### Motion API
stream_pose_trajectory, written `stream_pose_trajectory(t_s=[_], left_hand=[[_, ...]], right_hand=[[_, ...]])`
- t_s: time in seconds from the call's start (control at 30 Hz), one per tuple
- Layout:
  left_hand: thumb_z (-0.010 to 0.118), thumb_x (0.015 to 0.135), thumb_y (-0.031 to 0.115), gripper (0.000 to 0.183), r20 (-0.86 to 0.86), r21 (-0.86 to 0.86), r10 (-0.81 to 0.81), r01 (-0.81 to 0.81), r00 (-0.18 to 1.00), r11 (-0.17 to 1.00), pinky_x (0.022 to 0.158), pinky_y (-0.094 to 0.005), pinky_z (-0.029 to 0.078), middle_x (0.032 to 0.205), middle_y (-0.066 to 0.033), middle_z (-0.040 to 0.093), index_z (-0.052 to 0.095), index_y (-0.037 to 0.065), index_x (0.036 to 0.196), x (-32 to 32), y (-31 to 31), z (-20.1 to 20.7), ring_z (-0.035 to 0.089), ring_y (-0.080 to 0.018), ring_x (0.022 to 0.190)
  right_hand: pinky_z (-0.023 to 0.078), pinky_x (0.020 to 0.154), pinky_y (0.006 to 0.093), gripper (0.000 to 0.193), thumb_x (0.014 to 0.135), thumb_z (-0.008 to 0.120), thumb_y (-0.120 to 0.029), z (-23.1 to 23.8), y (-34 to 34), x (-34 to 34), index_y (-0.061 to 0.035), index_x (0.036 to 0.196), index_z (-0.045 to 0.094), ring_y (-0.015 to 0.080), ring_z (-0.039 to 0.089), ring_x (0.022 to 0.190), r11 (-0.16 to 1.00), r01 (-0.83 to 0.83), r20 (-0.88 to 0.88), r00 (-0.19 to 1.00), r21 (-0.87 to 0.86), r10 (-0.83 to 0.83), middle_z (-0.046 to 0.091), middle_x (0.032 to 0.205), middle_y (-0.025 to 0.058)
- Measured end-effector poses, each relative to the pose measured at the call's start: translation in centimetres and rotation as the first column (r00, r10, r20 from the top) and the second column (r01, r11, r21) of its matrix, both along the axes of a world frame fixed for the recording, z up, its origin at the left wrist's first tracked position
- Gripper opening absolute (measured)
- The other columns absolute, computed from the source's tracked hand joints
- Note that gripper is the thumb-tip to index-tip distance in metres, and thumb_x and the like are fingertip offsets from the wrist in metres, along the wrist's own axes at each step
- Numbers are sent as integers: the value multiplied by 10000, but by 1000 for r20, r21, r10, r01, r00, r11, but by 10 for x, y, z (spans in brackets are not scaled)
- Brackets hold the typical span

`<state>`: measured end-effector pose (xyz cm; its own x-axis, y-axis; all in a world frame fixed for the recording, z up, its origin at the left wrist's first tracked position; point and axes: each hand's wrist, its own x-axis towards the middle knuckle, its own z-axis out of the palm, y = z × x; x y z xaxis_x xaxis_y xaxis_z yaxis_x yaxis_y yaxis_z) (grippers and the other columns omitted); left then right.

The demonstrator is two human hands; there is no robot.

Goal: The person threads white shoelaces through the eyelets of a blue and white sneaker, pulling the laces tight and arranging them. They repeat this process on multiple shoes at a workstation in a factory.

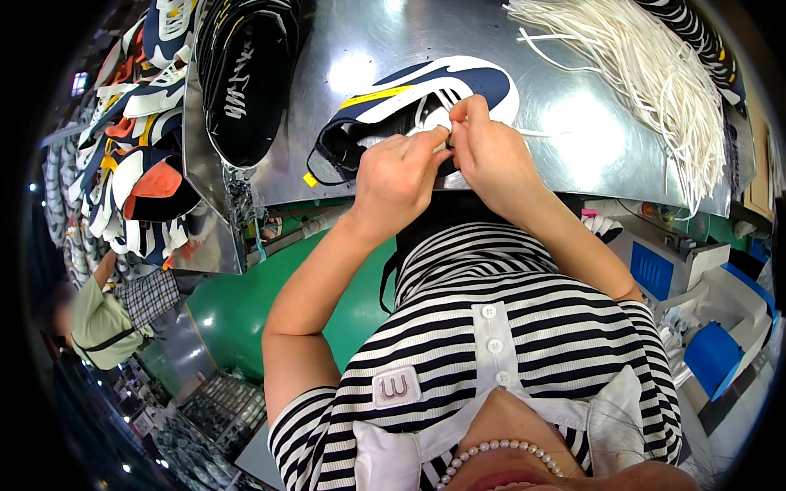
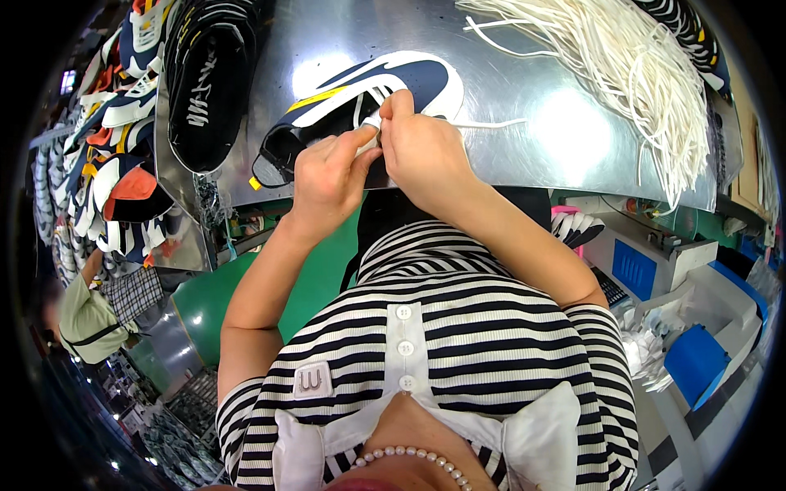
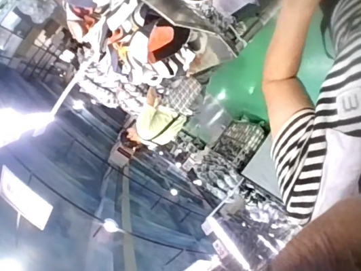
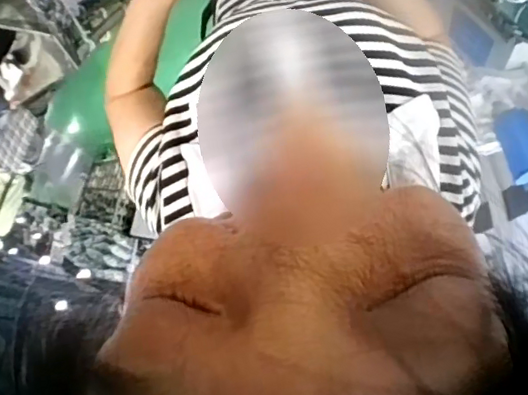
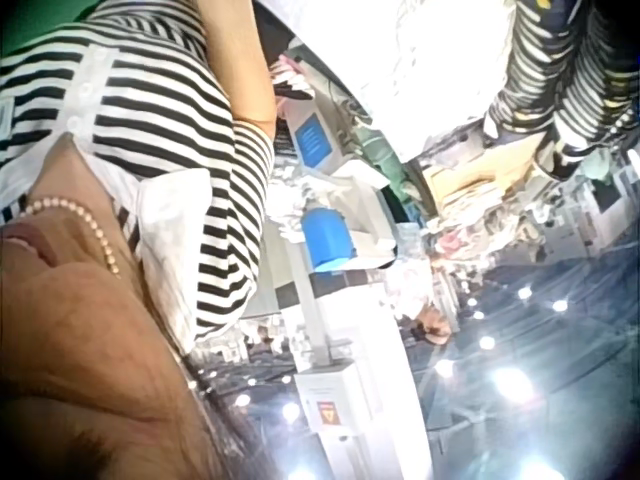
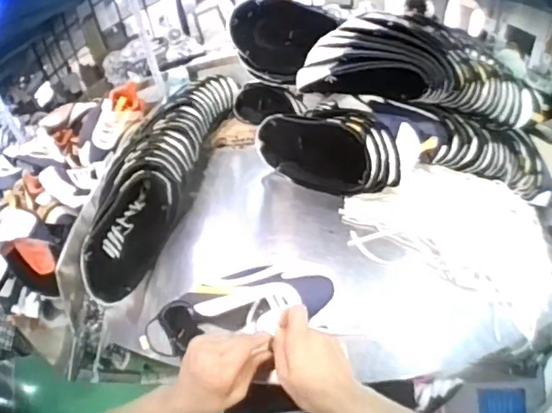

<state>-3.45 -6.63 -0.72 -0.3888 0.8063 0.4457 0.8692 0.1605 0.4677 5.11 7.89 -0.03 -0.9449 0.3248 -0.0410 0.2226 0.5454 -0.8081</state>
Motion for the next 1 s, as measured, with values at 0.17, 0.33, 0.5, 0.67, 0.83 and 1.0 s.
stream_pose_trajectory(t_s=[0.17,0.33,0.5,0.67,0.83,1.0], left_hand=[[719,830,65,242,-35,-16,77,-77,996,997,518,-379,448,652,-99,586,569,10,1011,9,-9,1,584,-273,561],[707,818,64,202,-198,53,-80,92,977,994,503,-351,416,630,-64,576,553,22,942,18,4,3,561,-238,537],[774,736,-8,320,-174,31,-180,188,968,982,528,-347,444,783,-97,646,547,27,959,20,-8,5,590,-258,590],[784,741,12,338,-130,-4,-159,159,979,987,544,-368,464,791,-115,653,539,5,973,17,-6,7,606,-286,606],[782,773,50,411,40,-104,-170,174,985,979,608,-372,523,813,-148,682,508,-32,1068,12,-6,9,667,-330,690],[732,869,238,809,533,-189,168,-77,829,979,738,-392,548,939,-201,705,178,-49,1385,10,-5,20,705,-359,821]], right_hand=[[516,623,391,243,941,617,-290,10,40,42,-59,1001,571,328,666,666,997,-55,-27,998,-48,54,686,790,155],[493,598,268,162,904,626,-86,29,38,28,-24,1052,642,135,646,654,953,-271,-377,904,-138,202,694,796,65],[484,615,314,157,861,661,-109,21,40,16,-41,1002,648,219,652,665,936,-349,-54,935,48,351,649,712,78],[538,716,306,189,854,689,-94,11,43,14,-46,1037,678,177,712,819,906,-222,-271,954,-361,126,720,891,80],[557,827,253,201,893,666,-61,41,72,-4,-17,1088,678,151,703,905,794,-189,-445,888,-577,-112,707,997,73],[471,696,249,147,857,695,-147,2,44,-14,-48,966,692,99,595,727,830,-103,-115,992,-548,47,679,896,28]])
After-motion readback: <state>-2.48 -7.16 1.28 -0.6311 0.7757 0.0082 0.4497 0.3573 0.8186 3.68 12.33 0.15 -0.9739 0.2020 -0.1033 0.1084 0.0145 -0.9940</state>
